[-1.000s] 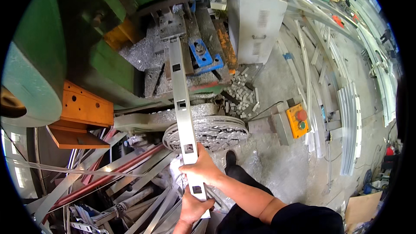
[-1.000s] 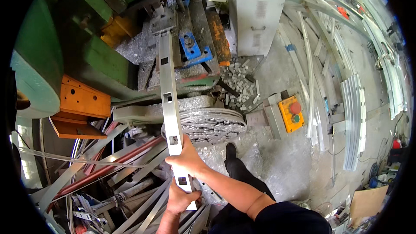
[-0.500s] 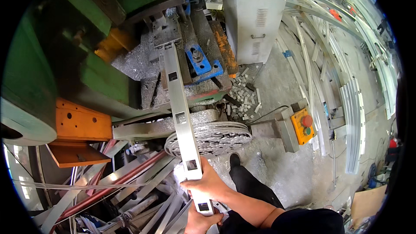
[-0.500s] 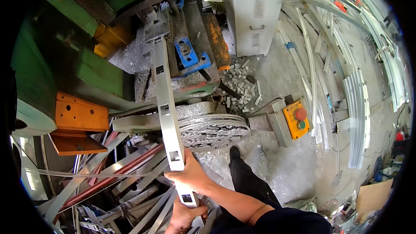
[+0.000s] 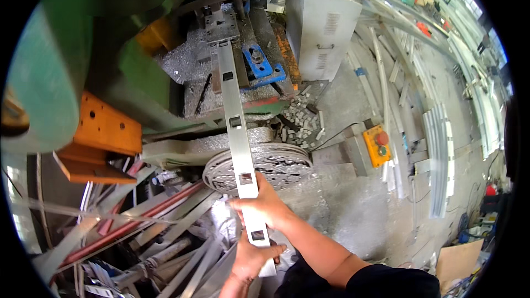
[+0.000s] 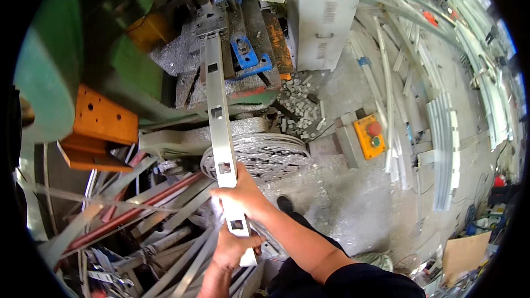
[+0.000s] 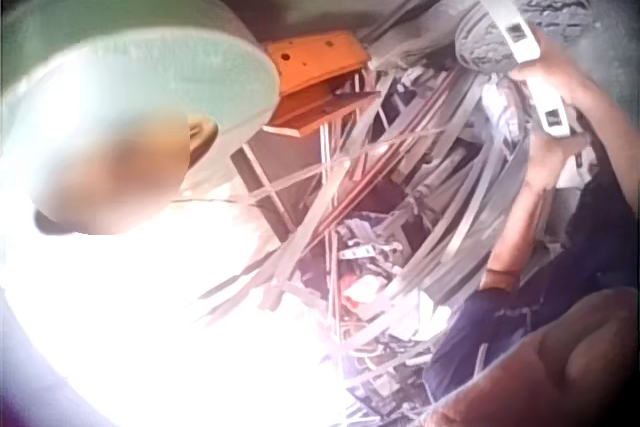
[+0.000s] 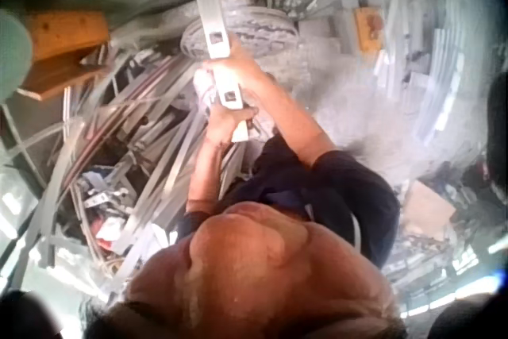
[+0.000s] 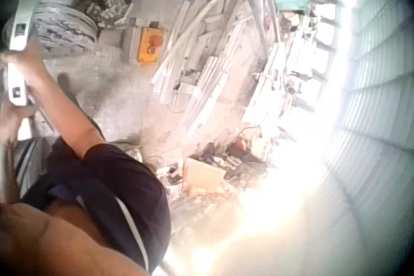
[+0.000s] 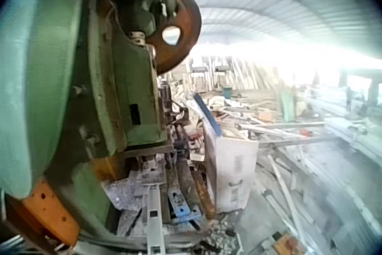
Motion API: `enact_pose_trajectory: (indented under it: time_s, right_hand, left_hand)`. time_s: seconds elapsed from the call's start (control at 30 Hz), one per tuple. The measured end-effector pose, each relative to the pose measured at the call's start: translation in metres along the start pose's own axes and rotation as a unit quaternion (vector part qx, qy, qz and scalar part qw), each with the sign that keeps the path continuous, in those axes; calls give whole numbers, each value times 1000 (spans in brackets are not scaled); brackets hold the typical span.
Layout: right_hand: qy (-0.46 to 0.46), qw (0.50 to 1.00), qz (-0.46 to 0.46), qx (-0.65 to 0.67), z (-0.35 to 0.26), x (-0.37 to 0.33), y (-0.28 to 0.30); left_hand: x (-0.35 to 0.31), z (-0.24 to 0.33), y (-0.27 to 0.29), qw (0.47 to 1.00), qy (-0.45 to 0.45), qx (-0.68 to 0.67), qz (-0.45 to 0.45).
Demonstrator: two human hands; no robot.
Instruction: The person repeatedly picks up long metal strips, places them into a press machine, and presses a button to operate it. After each cycle, the person removes the processed strip and sets it aside on the floor. The person also briefly uses a tape measure to check the length of a stack of processed strips.
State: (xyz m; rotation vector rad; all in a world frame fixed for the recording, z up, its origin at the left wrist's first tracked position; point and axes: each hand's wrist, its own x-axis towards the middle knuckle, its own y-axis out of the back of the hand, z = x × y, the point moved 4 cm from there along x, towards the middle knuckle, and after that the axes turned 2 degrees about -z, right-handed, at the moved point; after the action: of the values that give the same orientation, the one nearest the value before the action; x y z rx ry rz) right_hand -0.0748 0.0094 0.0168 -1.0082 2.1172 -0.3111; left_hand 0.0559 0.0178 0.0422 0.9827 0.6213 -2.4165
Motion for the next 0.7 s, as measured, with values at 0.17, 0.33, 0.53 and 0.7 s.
enact_pose_trajectory:
  time_s: [0.17, 0.33, 0.53, 0.7]
  right_hand:
    - [71, 997, -35, -16, 4, -9, 2]
    - [-150, 984, -72, 56, 295, -217, -40]
    - [-204, 954, -213, 46, 337, -303, -94]
    - [88, 987, -28, -131, 261, -282, -33]
  left_hand:
    - [-14, -32, -1, 996, -64, 40, 36]
    - [-215, -349, 33, 986, 12, -167, 22]
    - [-308, -371, 57, 973, -79, -104, 189]
    - [-292, -406, 39, 799, -186, 420, 389]
